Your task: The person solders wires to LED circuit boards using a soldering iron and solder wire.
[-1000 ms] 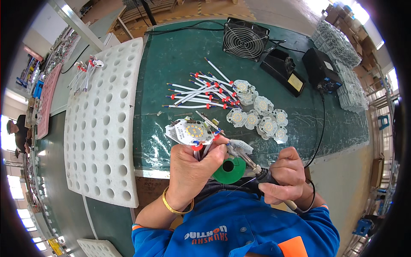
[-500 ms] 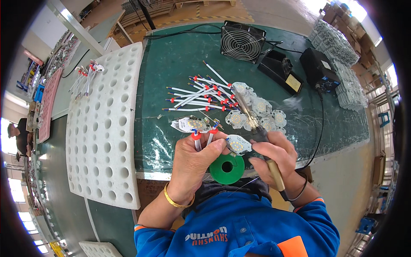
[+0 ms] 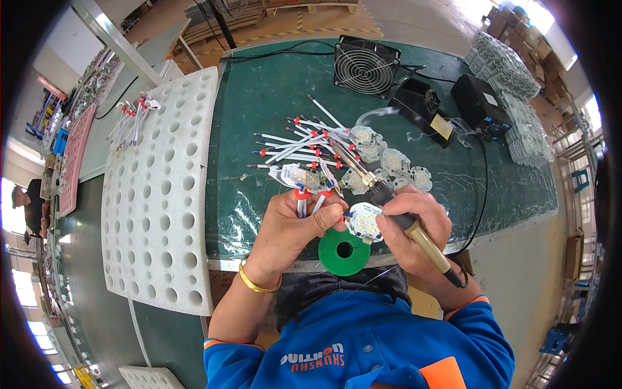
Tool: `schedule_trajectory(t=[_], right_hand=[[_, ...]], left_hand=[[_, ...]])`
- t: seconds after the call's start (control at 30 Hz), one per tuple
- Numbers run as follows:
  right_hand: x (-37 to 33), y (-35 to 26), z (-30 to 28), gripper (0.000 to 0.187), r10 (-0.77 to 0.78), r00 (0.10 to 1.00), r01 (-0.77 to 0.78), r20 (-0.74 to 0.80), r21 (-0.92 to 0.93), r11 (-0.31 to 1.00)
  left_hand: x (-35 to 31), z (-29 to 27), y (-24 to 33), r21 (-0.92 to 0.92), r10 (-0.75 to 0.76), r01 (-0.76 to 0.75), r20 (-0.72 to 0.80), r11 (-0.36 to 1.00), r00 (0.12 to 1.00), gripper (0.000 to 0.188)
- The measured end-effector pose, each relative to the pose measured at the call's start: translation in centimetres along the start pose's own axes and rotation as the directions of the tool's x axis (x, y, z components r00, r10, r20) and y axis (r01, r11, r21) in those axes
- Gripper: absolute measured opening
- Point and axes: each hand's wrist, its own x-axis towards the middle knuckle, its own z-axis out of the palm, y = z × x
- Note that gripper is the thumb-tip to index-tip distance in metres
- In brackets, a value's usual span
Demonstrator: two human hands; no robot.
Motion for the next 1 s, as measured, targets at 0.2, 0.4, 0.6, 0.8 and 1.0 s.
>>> schedule_trajectory(t=[0.2, 0.4, 0.6, 0.8, 1.0], right_hand=[[-0.2, 0.2, 0.4, 0.024, 0.032, 0.999, -0.032, -0.009, 0.055, 0.998], [-1.0, 1.7, 1.6, 0.022, 0.160, 0.987, -0.149, -0.021, 0.259, 0.954], [-0.1, 2.9, 1.5, 0.019, 0.018, 0.996, -0.018, -0.092, -0.002, 1.000], [-1.3, 6.0, -2.3, 0.014, 0.212, 0.977, -0.211, -0.021, -0.228, 0.950], [-2.0, 6.9, -2.3, 0.027, 0.073, 0.943, 0.149, 0.324, -0.609, 0.779]], left_hand=[[0.6, -0.7, -0.9, -0.017, 0.014, -0.013, 0.066, 1.000, 0.998, 0.022], [1.2, -0.8, -1.3, -0.112, -0.029, 0.044, 0.132, 0.993, 0.991, 0.022], [1.7, -1.4, -3.4, -0.048, -0.063, 0.068, 0.104, 0.997, 0.993, 0.030], [1.8, -4.3, -4.4, -0.571, 0.092, -0.034, 0.073, 0.820, 0.993, 0.042], [2.9, -3.7, -3.0, -0.390, 0.006, -0.065, -0.151, 0.918, 0.988, 0.017]])
